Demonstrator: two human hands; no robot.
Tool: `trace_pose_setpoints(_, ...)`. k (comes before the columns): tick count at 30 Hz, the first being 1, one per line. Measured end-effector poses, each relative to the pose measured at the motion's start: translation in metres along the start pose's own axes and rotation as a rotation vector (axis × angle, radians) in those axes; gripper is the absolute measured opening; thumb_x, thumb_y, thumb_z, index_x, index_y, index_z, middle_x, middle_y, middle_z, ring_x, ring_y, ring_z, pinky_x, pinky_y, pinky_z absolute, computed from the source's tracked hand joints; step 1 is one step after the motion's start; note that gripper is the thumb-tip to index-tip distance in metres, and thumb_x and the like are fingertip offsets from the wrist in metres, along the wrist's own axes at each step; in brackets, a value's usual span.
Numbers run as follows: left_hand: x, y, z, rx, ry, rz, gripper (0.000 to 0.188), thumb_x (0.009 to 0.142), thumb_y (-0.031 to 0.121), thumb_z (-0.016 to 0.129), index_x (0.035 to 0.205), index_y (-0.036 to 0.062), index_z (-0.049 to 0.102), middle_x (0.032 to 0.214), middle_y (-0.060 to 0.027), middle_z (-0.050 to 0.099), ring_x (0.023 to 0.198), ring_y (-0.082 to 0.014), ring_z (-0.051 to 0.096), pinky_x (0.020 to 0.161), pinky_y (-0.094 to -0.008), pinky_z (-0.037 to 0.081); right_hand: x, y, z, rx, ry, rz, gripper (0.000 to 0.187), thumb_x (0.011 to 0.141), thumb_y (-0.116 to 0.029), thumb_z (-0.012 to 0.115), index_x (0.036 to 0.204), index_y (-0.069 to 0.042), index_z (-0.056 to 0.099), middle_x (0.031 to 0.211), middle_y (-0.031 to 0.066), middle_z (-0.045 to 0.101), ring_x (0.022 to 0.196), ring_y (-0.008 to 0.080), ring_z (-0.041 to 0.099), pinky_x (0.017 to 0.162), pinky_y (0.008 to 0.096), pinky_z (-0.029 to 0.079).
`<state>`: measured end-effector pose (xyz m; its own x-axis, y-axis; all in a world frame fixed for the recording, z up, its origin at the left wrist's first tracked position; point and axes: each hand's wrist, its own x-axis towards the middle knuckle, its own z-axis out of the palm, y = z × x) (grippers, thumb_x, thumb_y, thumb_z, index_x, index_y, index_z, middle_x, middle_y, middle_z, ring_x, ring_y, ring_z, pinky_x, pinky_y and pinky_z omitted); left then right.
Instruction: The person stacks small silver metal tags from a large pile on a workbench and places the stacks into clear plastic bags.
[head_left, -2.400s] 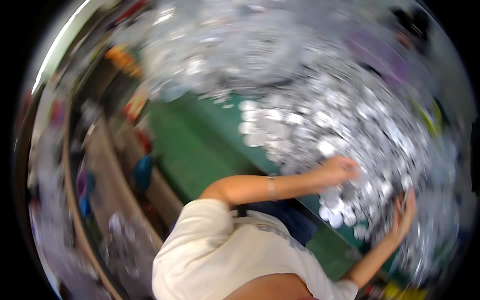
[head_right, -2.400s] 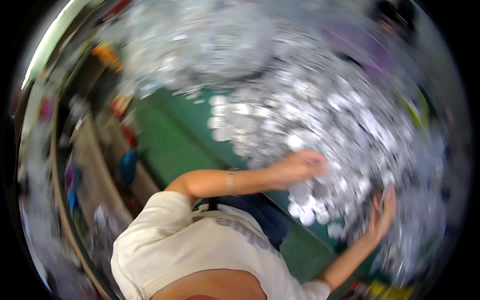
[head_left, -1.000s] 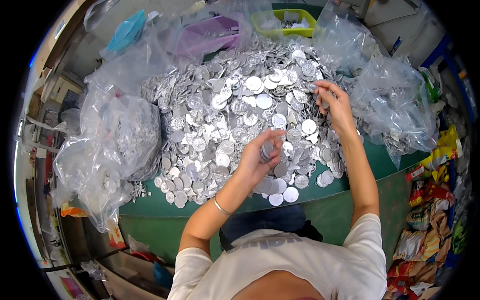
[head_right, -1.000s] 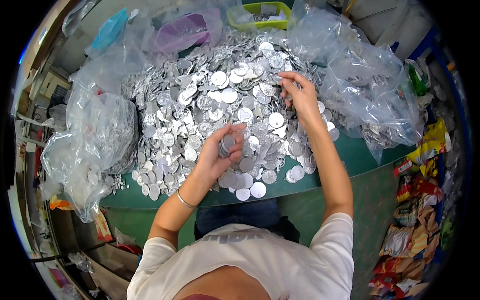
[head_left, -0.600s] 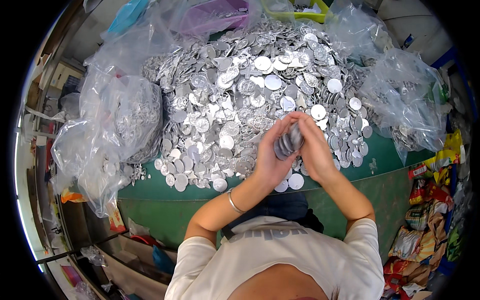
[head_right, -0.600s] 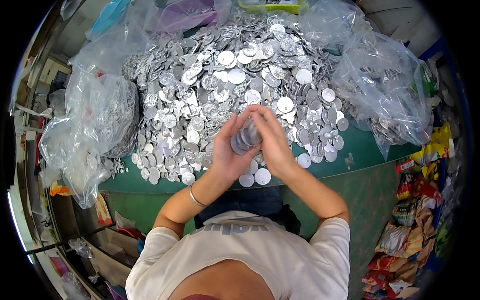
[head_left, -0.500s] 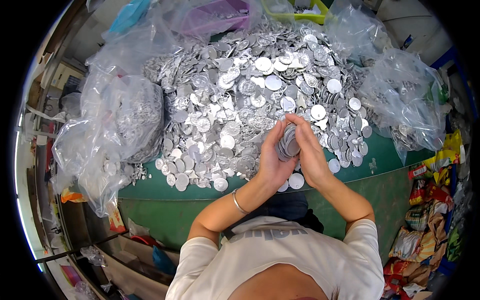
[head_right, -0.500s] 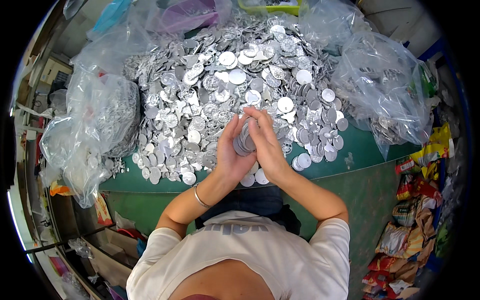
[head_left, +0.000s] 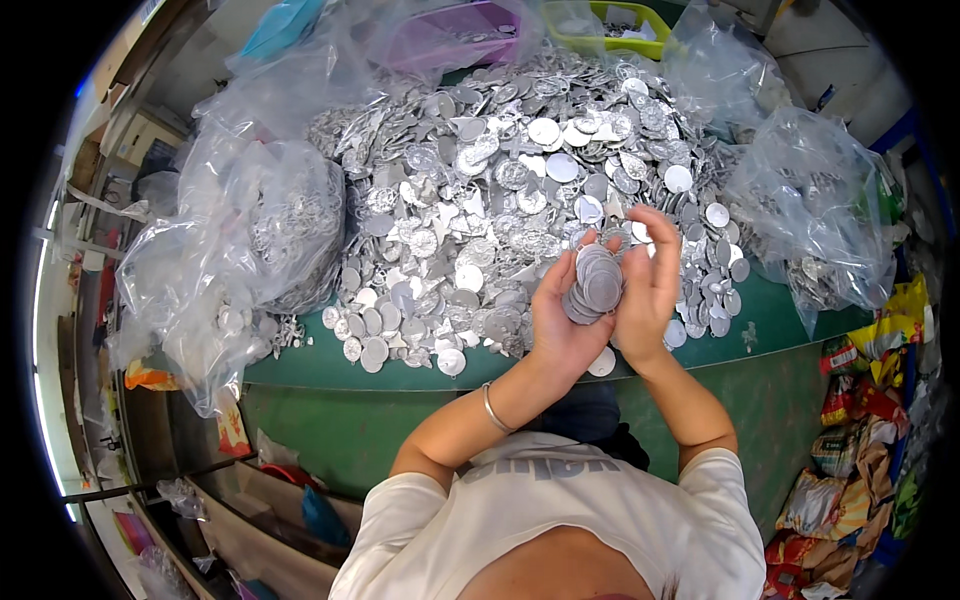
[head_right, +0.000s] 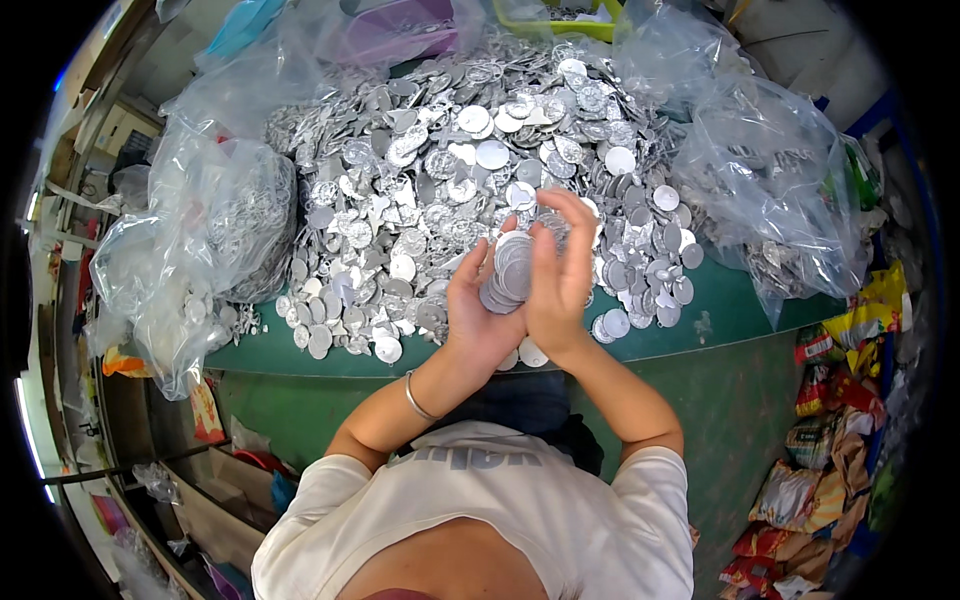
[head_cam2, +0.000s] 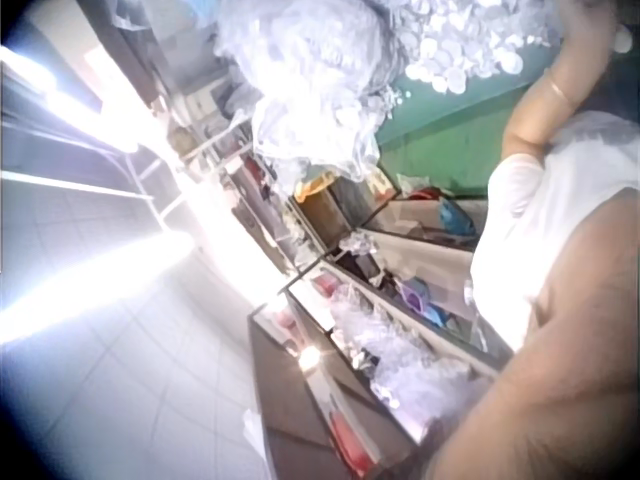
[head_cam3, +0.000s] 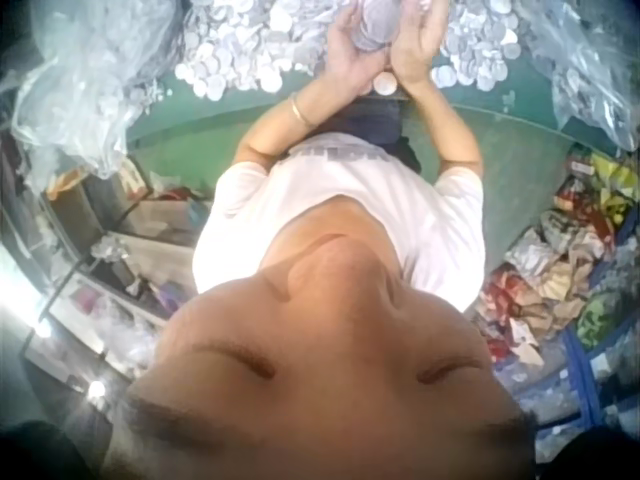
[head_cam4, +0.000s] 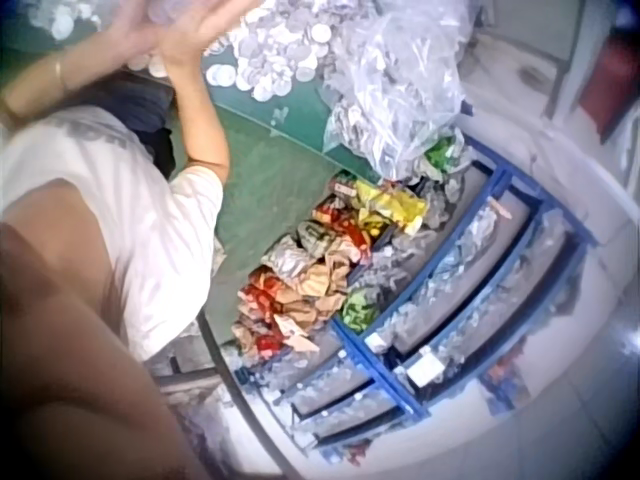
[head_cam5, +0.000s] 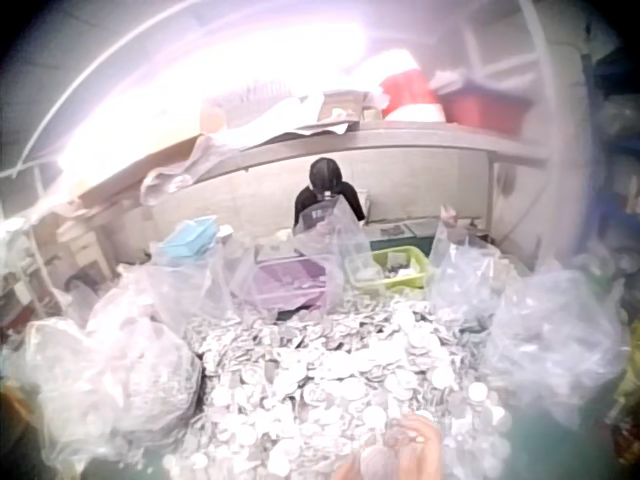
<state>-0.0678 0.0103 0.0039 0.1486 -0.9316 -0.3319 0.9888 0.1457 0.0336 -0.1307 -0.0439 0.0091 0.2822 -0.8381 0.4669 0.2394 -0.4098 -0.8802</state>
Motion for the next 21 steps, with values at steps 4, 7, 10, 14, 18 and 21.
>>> trace_pose_setpoints(4,0.007,0.018,-0.012,-0.234,-0.068,-0.12,0.033,0.086,0.021,0.051,0.118,0.0159,0.045,0.115,-0.0088,0.05,0.093,-0.0217,0.05,0.068,-0.0274,0.043,0.001,0.004,-0.022,0.037,0.058,-0.019,0.024,0.088,-0.004,0.043,0.112,0.0,0.046,0.109,0.0097,0.05,0.104,0.0154,0.046,0.09,0.0287,0.036)
trace_pose_setpoints(7,0.005,0.041,0.0,0.037,0.104,-0.113,0.035,0.081,0.011,0.053,0.116,0.0137,0.047,0.114,-0.009,0.048,0.081,-0.019,0.048,0.054,-0.022,0.039,0.001,0.007,-0.058,-0.005,0.057,0.098,0.021,0.085,0.0,0.048,0.107,0.002,0.049,0.098,0.0073,0.054,0.091,0.0132,0.053,0.082,0.0258,0.041)
trace_pose_setpoints(10,0.003,0.069,0.022,0.281,0.12,-0.103,0.04,0.081,0.008,0.052,0.119,0.0123,0.043,0.113,-0.0098,0.048,0.077,-0.018,0.048,0.052,-0.0217,0.038,-0.006,0.019,-0.109,-0.262,0.103,0.109,0.014,0.088,-0.002,0.047,0.099,0.002,0.054,0.088,0.0061,0.057,0.082,0.0122,0.055,0.076,0.0246,0.043)
trace_pose_setpoints(14,0.016,0.1,0.066,0.431,0.101,0.024,0.041,0.081,0.007,0.051,0.12,0.0102,0.041,0.113,-0.0119,0.048,0.077,-0.0174,0.05,0.051,-0.0224,0.039,-0.015,0.036,-0.163,-0.376,0.301,0.058,0.012,0.088,-0.003,0.047,0.096,0.002,0.055,0.084,0.0044,0.054,0.074,0.0095,0.052,0.069,0.022,0.042)
trace_pose_setpoints(18,0.064,0.135,0.129,0.515,-0.057,0.307,0.044,0.078,0.002,0.052,0.12,0.0085,0.039,0.11,-0.014,0.048,0.077,-0.0195,0.05,0.055,-0.0257,0.041,-0.022,0.059,-0.199,-0.404,0.416,0.05,0.012,0.089,-0.002,0.046,0.096,0.002,0.055,0.08,0.0034,0.052,0.072,0.0089,0.048,0.066,0.0221,0.041)
trace_pose_setpoints(21,0.099,0.149,0.172,0.573,-0.113,0.492,0.044,0.075,0.0,0.051,0.116,0.0082,0.039,0.104,-0.0132,0.048,0.074,-0.0189,0.049,0.054,-0.0261,0.04,-0.025,0.076,-0.207,-0.414,0.504,0.078,0.012,0.089,-0.003,0.046,0.096,0.001,0.055,0.077,0.0032,0.051,0.071,0.009,0.048,0.066,0.0222,0.041)
